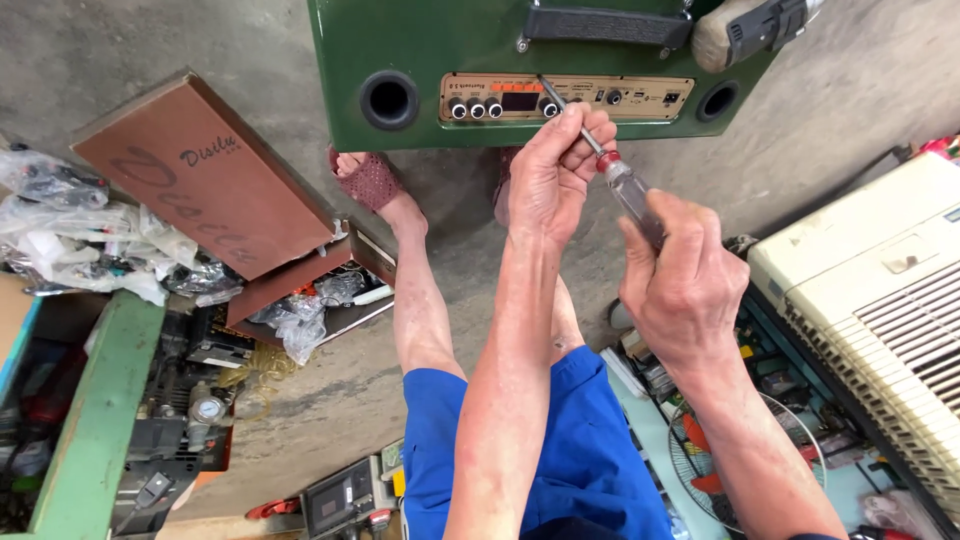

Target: Installing a control panel onto a speaker box using a screwdriver and screws

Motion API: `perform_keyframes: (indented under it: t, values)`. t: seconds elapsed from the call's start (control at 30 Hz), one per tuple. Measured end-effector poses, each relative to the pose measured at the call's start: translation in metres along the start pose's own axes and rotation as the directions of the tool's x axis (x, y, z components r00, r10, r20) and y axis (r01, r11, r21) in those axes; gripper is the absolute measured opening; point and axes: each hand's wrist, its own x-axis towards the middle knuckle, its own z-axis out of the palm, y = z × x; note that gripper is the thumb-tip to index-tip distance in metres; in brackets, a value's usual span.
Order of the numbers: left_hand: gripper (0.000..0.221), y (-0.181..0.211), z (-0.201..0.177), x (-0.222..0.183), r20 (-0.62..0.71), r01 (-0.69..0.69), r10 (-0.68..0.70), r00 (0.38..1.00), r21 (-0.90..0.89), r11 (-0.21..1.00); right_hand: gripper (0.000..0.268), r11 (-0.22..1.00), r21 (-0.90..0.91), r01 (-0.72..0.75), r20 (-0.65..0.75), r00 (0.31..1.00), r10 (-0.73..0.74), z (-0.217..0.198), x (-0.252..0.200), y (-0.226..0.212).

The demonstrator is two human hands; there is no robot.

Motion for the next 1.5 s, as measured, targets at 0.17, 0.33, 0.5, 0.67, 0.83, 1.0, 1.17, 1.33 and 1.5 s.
perform_keyframes:
  t: [0.17,0.33,0.5,0.67,0.83,1.0,1.17,1.33,1.5]
  values:
    - [0.032,0.024,0.005,-0.038,-0.044,-0.037,0.050,0.998,0.266,0.963,0.041,0.999,-0.001,-0.035,-0.054,0.998,0.035,0.002,0.004,0.001]
    - [0.030,0.057,-0.056,-0.070,-0.182,-0.089,0.168,0.969,0.379,0.921,0.048,0.992,-0.083,-0.098,-0.100,0.991,0.090,0.010,-0.004,0.009]
    - [0.025,0.078,-0.109,-0.089,-0.319,-0.093,0.249,0.915,0.433,0.897,0.060,0.981,-0.127,-0.149,-0.124,0.983,0.134,0.020,-0.014,0.010]
    - [0.019,0.096,-0.128,-0.109,-0.332,-0.089,0.326,0.885,0.567,0.819,0.037,0.986,0.004,-0.165,-0.154,0.974,0.164,0.010,-0.010,-0.014]
    - [0.016,0.112,-0.147,-0.128,-0.344,-0.086,0.353,0.870,0.599,0.796,0.037,0.962,0.097,-0.255,-0.159,0.950,0.268,-0.019,-0.048,-0.035]
    - [0.027,0.121,-0.139,-0.135,-0.309,-0.094,0.284,0.908,0.510,0.855,0.034,0.931,0.196,-0.306,-0.090,0.940,0.328,-0.017,-0.030,-0.078]
    - [0.017,0.125,-0.151,-0.130,-0.287,-0.117,0.362,0.887,0.618,0.777,0.028,0.963,0.253,-0.092,-0.290,0.942,0.166,0.022,0.010,-0.105]
    - [0.017,0.132,-0.150,-0.129,-0.265,-0.124,0.364,0.893,0.632,0.765,0.026,0.949,0.305,-0.074,-0.274,0.948,0.162,0.065,0.037,-0.122]
    - [0.019,0.139,-0.140,-0.122,-0.236,-0.130,0.367,0.900,0.657,0.742,0.027,0.944,0.326,-0.058,-0.312,0.935,0.166,0.088,0.039,-0.126]
